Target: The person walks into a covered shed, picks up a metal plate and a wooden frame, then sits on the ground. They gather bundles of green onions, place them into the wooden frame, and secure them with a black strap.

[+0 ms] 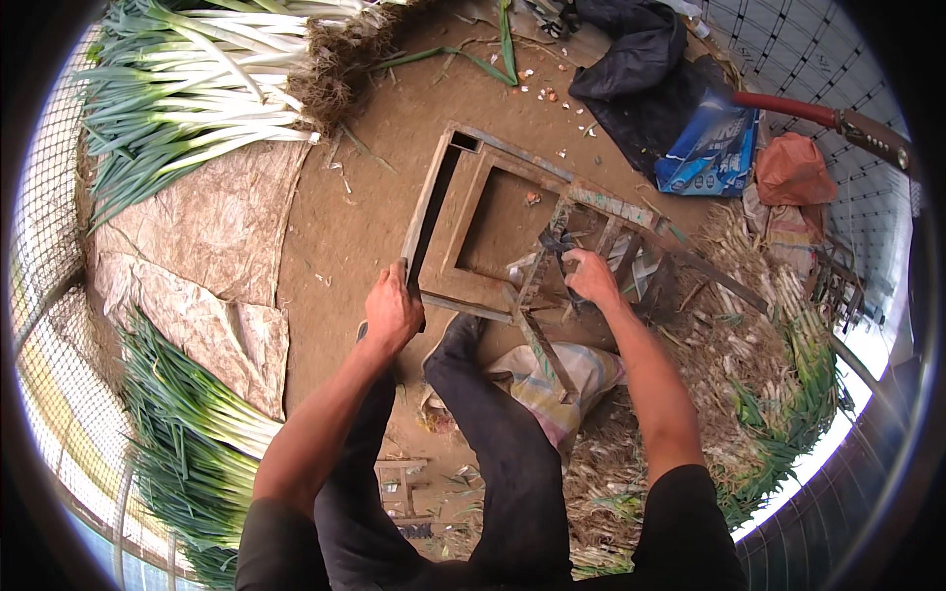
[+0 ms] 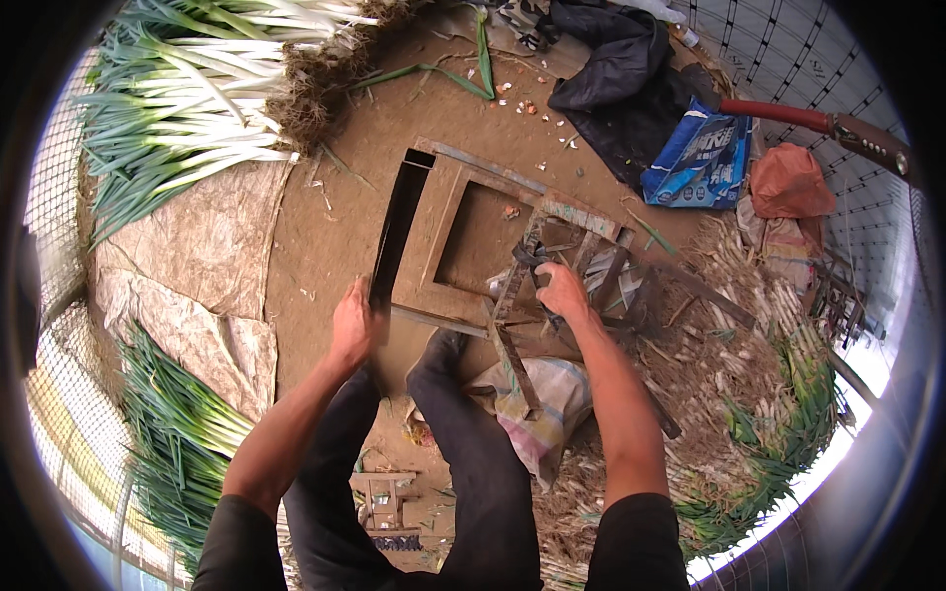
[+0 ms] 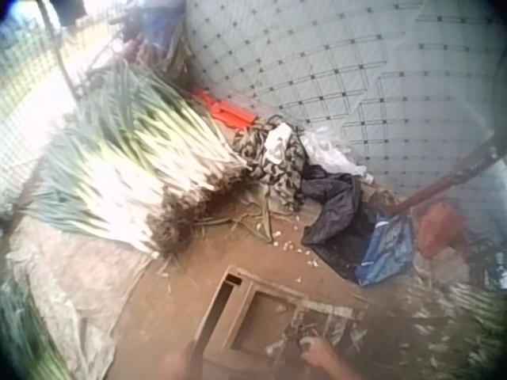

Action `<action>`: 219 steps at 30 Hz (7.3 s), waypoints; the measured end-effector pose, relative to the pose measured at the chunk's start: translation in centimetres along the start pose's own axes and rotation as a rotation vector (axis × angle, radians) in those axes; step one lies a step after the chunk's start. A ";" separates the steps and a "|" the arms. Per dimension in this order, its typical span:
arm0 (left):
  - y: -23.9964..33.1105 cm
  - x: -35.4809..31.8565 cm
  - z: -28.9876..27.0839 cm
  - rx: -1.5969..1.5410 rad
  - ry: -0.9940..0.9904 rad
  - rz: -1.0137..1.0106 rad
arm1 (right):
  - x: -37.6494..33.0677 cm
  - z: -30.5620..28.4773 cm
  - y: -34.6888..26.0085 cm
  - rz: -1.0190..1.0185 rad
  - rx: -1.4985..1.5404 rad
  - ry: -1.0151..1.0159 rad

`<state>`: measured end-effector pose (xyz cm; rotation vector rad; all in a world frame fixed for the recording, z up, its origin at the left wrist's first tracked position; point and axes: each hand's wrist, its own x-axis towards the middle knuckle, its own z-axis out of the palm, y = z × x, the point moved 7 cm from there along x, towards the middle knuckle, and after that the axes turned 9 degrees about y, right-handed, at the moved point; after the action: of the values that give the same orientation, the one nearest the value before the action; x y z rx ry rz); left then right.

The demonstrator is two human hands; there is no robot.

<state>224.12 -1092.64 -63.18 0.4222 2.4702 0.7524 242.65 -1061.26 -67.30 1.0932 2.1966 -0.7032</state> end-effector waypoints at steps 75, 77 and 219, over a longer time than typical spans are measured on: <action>-0.3 0.2 0.4 0.068 -0.009 -0.102 | 1.6 -0.1 4.1 0.336 0.448 0.228; -0.1 0.3 0.1 0.030 0.072 -0.071 | 1.0 -0.8 5.1 0.431 0.796 0.327; 7.7 -49.2 -49.4 -0.831 0.235 -0.340 | -44.6 -47.2 -52.3 -0.609 1.498 -0.552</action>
<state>237.73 -1128.54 -4.52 -0.3989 2.0802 1.6147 209.07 -1080.22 6.63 0.5350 1.2358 -2.7281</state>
